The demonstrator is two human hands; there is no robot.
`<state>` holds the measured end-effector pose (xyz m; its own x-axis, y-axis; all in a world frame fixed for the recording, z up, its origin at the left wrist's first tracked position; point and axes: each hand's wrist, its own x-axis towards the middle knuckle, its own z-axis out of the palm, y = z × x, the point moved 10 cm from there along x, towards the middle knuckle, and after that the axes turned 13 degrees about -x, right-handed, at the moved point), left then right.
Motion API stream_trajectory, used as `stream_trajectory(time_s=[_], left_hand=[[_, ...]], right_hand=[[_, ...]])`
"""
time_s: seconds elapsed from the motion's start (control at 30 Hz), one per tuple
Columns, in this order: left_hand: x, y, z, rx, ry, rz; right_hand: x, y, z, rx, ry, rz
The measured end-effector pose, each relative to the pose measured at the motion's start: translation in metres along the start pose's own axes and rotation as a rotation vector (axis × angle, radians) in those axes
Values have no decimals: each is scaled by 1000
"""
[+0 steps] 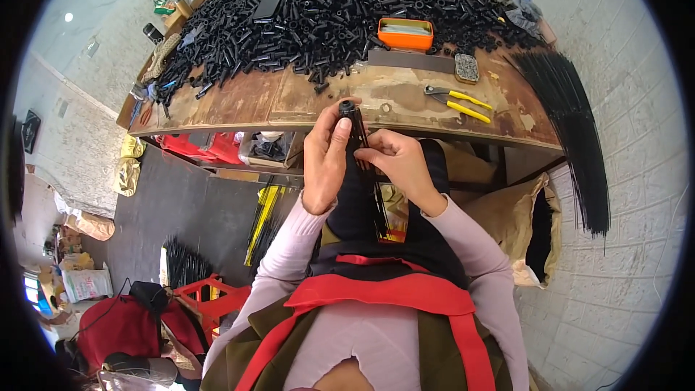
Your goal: Trimming and bundling black plastic tubes at a factory workbench using hand tools.
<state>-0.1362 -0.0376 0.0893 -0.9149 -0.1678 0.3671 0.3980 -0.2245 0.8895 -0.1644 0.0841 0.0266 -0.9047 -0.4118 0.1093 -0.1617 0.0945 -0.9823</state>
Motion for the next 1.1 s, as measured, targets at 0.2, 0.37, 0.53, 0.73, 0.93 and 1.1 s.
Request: stream_trajectory(time_s=[0.2,0.37,0.53,0.73,0.93,1.1], left_hand=[[-1,-11,-4,-116,-2,-102],[5,-5,2,-157,-59,-133],[2,-1,7,-115,-77,-86],[-4,8,7,-68,3,-10],[-1,6,14,-77,-28,49],[-4,9,16,37,-41,34]], right_hand=[[-2,-3,11,40,-27,-24],[-16,23,4,101,-35,52],[-22,23,10,116,-30,53],[-21,30,12,43,1,34],[-16,28,9,51,14,14],[-16,16,2,3,27,64]])
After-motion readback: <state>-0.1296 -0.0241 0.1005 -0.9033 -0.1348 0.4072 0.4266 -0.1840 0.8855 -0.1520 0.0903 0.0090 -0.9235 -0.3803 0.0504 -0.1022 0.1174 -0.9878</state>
